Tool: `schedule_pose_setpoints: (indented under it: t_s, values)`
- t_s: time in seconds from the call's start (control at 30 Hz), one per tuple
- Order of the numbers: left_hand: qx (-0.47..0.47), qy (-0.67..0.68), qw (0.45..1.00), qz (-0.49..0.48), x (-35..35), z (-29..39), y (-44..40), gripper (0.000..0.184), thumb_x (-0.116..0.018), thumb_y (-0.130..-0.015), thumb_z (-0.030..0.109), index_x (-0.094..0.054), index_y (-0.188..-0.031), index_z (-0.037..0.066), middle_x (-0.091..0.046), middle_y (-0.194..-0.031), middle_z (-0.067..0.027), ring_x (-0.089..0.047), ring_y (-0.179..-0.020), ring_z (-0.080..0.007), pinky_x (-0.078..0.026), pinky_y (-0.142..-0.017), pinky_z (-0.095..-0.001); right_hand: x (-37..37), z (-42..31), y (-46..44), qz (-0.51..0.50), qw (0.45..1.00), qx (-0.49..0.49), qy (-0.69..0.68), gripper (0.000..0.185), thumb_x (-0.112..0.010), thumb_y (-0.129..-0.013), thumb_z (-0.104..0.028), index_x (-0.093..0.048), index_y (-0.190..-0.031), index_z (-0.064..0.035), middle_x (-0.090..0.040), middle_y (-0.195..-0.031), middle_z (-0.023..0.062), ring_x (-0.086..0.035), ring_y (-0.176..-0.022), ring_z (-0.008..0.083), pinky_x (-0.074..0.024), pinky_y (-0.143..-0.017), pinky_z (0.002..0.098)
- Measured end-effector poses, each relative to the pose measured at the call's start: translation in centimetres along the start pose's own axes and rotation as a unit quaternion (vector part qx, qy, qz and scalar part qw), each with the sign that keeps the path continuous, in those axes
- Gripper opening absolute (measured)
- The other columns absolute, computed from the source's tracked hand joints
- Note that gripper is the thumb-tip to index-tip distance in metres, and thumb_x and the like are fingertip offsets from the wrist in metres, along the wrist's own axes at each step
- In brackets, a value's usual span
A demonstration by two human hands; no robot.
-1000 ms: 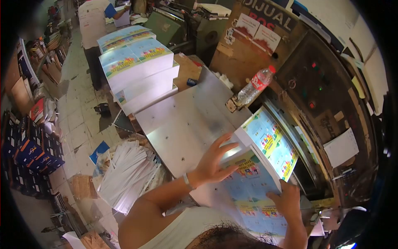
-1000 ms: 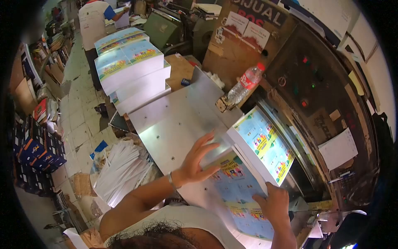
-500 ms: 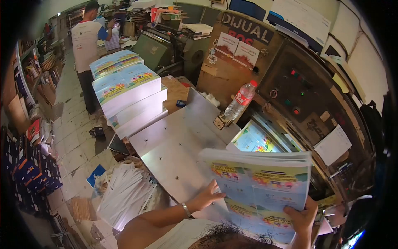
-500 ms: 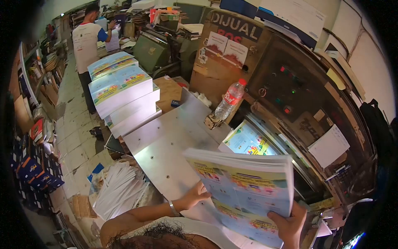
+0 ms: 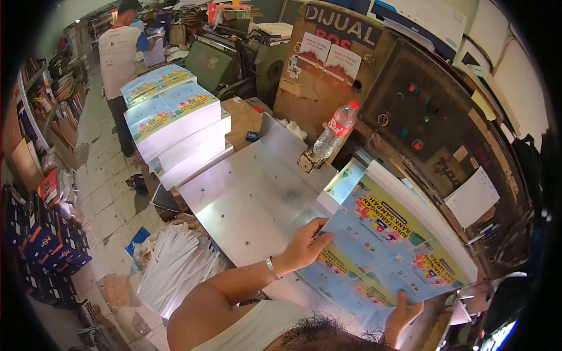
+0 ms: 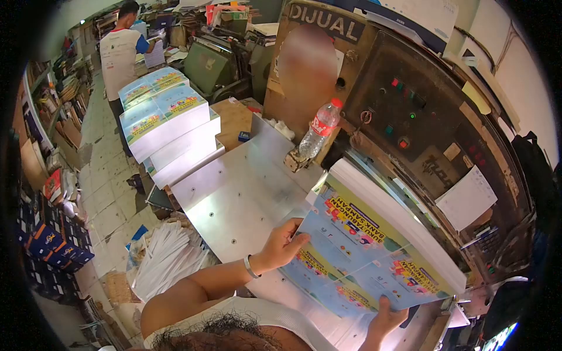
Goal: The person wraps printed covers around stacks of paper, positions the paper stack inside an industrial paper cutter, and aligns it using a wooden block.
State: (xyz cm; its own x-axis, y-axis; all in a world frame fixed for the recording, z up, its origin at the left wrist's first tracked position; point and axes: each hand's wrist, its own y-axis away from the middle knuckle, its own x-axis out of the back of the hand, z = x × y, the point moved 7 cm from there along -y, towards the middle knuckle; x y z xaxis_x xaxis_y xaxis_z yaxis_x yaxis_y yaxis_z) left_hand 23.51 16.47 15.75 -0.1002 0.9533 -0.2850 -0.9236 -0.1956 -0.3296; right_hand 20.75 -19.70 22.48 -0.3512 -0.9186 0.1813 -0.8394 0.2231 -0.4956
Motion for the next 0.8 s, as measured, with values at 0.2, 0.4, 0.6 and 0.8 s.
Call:
schedule_pose_setpoints:
  t_s: [0.2,0.4,0.6,0.8]
  values:
    - [-0.004,-0.047,0.998,-0.039,0.3,0.4,0.2,0.034,-0.065,-0.1,0.017,-0.057,-0.126,-0.003,-0.069,-0.104,-0.0085,-0.063,-0.094,-0.013,-0.053,-0.083,-0.0301,-0.5,4.8,2.4,0.045,0.998,0.012,-0.031,0.047,-0.077,-0.089,-0.013,-0.054,-0.124,0.0088,-0.061,-0.12,0.0159,-0.06,-0.107,0.0251,-0.0502,-0.093,0.04]
    - [-0.051,-0.047,0.988,-0.138,-0.7,0.3,-1.3,0.043,-0.072,-0.096,0.017,-0.055,-0.128,-0.006,-0.069,-0.119,-0.015,-0.065,-0.105,-0.016,-0.054,-0.087,-0.031,0.3,6.1,2.3,0.027,0.999,0.013,-0.031,0.048,-0.076,-0.09,-0.013,-0.053,-0.127,0.0074,-0.059,-0.124,0.0162,-0.058,-0.111,0.0261,-0.0482,-0.097,0.0419]
    - [-0.013,-0.08,0.984,-0.156,-1.4,0.9,-1.5,0.045,-0.074,-0.093,0.017,-0.056,-0.128,-0.006,-0.073,-0.112,-0.0162,-0.07,-0.098,-0.0179,-0.057,-0.081,-0.0326,0.1,4.9,2.6,0.03,0.998,-0.004,-0.054,0.049,-0.077,-0.089,-0.014,-0.054,-0.127,0.0067,-0.061,-0.123,0.0172,-0.059,-0.11,0.0255,-0.0471,-0.099,0.0411]
    - [-0.058,-0.137,0.984,-0.095,-1.5,2.5,-1.2,0.039,-0.075,-0.092,0.016,-0.061,-0.123,-0.003,-0.074,-0.103,-0.0151,-0.071,-0.093,-0.0167,-0.057,-0.077,-0.0336,-1.1,0.8,3.3,0.038,0.996,-0.013,-0.081,0.044,-0.074,-0.091,-0.012,-0.056,-0.125,0.0088,-0.065,-0.12,0.0163,-0.061,-0.106,0.0248,-0.0476,-0.097,0.0396]
